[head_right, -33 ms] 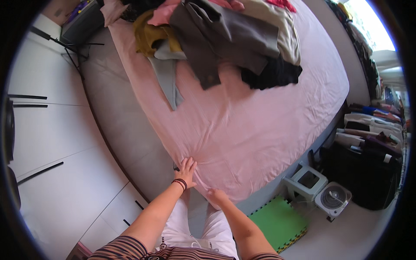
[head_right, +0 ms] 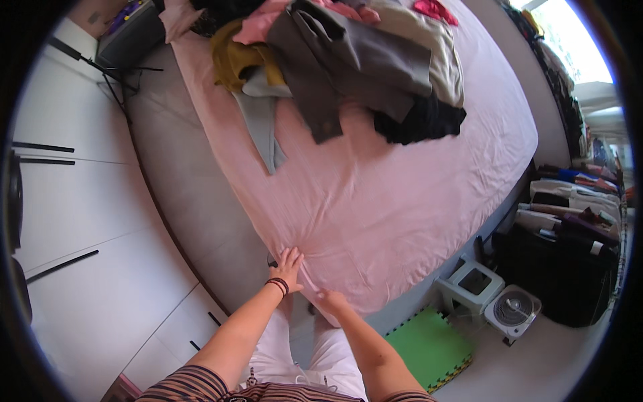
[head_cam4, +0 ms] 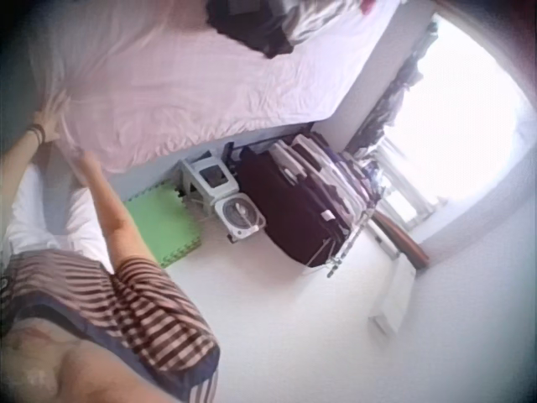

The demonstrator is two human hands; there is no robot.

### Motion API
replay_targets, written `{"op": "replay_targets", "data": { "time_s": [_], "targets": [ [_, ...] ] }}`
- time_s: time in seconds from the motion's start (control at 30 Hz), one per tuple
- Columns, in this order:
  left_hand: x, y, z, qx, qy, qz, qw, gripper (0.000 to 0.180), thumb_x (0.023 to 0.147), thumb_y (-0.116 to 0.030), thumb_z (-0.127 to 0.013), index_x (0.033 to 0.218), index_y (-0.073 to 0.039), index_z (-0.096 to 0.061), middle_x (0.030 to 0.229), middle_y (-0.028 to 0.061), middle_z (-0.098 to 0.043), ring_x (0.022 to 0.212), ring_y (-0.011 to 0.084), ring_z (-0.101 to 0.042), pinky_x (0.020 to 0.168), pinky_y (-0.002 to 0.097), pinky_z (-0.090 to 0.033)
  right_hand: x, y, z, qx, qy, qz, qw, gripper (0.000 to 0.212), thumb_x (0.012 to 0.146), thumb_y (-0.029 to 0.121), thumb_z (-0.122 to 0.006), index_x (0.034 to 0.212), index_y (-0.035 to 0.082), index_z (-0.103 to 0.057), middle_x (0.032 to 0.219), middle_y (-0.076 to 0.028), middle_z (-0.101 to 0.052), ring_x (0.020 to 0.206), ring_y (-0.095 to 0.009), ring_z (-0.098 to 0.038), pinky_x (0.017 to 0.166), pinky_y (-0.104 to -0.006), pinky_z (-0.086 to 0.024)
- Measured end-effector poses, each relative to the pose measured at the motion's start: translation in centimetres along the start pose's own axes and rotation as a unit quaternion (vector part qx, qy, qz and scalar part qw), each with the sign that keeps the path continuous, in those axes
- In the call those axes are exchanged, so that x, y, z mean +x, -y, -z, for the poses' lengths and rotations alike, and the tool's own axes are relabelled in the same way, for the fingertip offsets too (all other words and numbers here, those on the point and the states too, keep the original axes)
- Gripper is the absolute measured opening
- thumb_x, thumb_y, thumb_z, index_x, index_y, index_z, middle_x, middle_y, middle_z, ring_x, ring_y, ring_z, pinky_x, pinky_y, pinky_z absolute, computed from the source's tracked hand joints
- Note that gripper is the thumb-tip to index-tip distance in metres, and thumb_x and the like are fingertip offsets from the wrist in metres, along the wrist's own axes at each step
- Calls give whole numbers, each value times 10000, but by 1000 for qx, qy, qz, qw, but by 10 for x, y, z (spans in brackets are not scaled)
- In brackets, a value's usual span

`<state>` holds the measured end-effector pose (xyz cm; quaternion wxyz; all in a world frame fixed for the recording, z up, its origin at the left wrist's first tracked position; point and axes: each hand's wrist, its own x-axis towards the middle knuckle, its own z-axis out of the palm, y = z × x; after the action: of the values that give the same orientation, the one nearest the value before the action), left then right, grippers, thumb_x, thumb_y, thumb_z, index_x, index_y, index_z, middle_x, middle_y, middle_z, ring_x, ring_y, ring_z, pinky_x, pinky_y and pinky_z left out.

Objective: The person folds various garments on a bed, including a dark blue item, a yellow top, a black patterned piece, a white shirt with green leaf print, and several other tops. The folded clothes are stacked on a window seat and on the bed.

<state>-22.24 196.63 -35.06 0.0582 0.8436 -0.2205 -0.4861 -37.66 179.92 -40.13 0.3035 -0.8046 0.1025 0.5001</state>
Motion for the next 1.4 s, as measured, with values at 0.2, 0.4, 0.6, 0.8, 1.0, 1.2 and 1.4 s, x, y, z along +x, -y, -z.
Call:
{"op": "replay_targets", "data": {
  "time_s": [0.2, 0.4, 0.6, 0.8, 1.0, 1.2, 1.4],
  "targets": [
    [-10, 47, 0, -205, 61, 21, 977, 721, 726, -367, -635, 1343, -122, -354, 1435, 157, -221, 1294, 314, -296, 1007, 440, -347, 22, 109, 49, 56, -144, 8, 988, 541, 756, 407, -608, 1234, 172, -513, 1149, -165, -552, 1072, -354, -519, 901, -394, -428],
    [-73, 133, -57, -282, 24, 97, 954, 687, 761, -428, -579, 1254, 29, -435, 1247, 254, -473, 1180, 353, -445, 992, 387, -358, 61, 54, 29, -81, -111, 108, 985, 564, 760, 391, -598, 1261, 159, -483, 1224, -183, -501, 1167, -377, -436, 974, -414, -365],
    [-81, 152, -60, -334, 16, 123, 934, 629, 751, -357, -623, 1233, 11, -455, 1213, 252, -499, 1155, 340, -473, 981, 383, -371, 32, 113, 103, -41, -139, 21, 989, 568, 754, 307, -616, 1276, 148, -459, 1312, -202, -409, 1212, -390, -379, 994, -431, -349],
    [7, 148, 72, -221, -317, 0, 922, 678, 751, -352, -637, 1268, 2, -377, 1330, 273, -334, 1243, 411, -320, 1016, 452, -310, 144, 270, 246, -114, -415, 151, 890, 617, 735, 320, -651, 1289, 164, -429, 1386, -215, -289, 1257, -398, -306, 976, -502, -334],
    [113, 190, 203, -123, -378, -1, 918, 734, 791, -394, -578, 1367, -49, -281, 1447, 163, -198, 1344, 312, -171, 1063, 496, -176, 282, 364, 320, -204, -472, 120, 849, 687, 774, 466, -568, 1363, 199, -336, 1426, -201, -224, 1289, -428, -207, 1005, -547, -236],
    [163, 215, 201, -147, -340, 7, 929, 724, 815, -466, -502, 1389, -95, -263, 1463, 94, -180, 1347, 257, -144, 1074, 511, -97, 334, 363, 305, -271, -496, 55, 823, 728, 778, 517, -519, 1386, 195, -283, 1421, -221, -206, 1299, -442, -158, 1009, -568, -200],
    [164, 223, 203, -144, -320, 3, 936, 692, 825, -499, -473, 1386, -136, -293, 1468, 18, -187, 1338, 203, -166, 1067, 511, -131, 342, 361, 306, -293, -473, 24, 831, 757, 768, 565, -495, 1395, 201, -276, 1419, -245, -190, 1289, -459, -163, 1021, -576, -159]
  ]
}}
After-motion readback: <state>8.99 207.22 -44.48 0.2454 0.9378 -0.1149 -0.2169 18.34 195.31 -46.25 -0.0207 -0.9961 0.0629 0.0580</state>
